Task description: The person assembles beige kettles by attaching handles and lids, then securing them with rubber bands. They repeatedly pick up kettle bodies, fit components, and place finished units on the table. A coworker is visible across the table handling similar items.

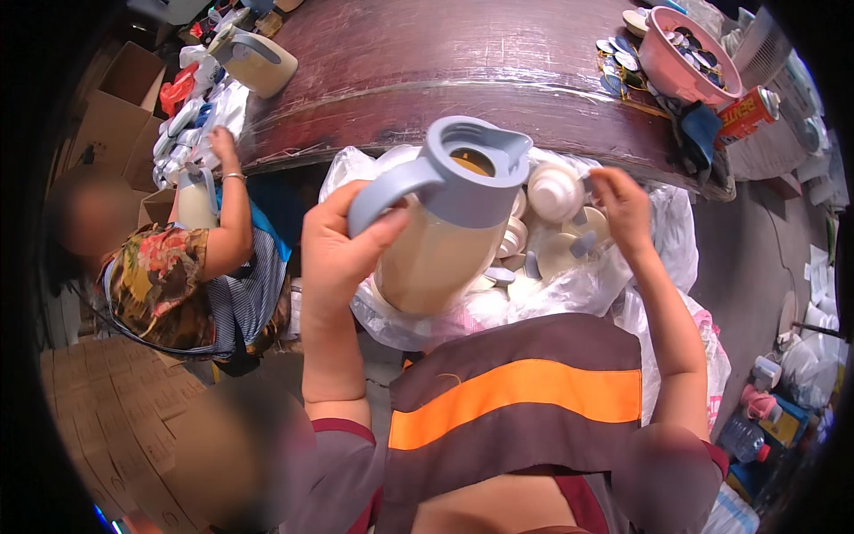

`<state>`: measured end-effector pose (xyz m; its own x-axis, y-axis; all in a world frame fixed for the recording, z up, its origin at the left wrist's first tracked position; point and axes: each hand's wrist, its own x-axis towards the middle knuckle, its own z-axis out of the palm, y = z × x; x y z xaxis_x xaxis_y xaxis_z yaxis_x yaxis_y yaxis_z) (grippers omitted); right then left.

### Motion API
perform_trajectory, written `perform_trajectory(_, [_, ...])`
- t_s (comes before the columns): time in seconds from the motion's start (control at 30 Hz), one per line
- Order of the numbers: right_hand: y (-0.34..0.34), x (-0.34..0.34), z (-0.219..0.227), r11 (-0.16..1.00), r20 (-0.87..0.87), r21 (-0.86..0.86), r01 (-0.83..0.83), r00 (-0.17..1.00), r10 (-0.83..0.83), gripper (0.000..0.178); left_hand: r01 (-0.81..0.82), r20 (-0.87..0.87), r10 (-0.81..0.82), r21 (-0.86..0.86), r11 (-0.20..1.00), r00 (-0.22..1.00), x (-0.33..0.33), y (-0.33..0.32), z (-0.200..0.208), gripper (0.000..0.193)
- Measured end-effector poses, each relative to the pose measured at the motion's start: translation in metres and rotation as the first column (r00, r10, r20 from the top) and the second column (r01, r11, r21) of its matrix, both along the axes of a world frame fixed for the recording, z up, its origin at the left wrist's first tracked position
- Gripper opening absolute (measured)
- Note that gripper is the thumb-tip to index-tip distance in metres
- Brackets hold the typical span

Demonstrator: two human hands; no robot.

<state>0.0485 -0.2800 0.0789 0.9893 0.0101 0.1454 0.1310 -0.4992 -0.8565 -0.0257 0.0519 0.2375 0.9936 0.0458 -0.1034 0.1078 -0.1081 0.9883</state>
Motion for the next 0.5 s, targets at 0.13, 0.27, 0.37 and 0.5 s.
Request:
perform_trajectory(0.13, [0.012,-0.004,0.052,0.920,0.310,0.365,0.141,0.913,-0.264,0.015,0.042,0.050,-0.047,0.102,0.994,0.998,-0.002,-0.023,-0.010,0.018])
perform_trajectory(0.27, [0.035,-0.031,0.079,0.990,0.675,-0.127,0.057,0.736,0.044,0.028,0.070,0.042,-0.078,0.173,0.982,0.996,-0.004,-0.036,-0.012,0.016])
perform_trajectory(0.37, [0.043,-0.050,0.076,0.996,0.655,-0.084,-0.035,0.751,0.082,0.031,0.083,0.074,-0.102,0.228,0.970,0.992,-0.008,-0.040,-0.013,0.019])
perform_trajectory(0.5, [0.029,-0.048,0.079,0.964,0.394,-0.047,-0.262,0.882,0.259,0.033,0.112,0.029,-0.126,0.294,0.949,0.992,-0.009,-0.029,-0.018,0.023])
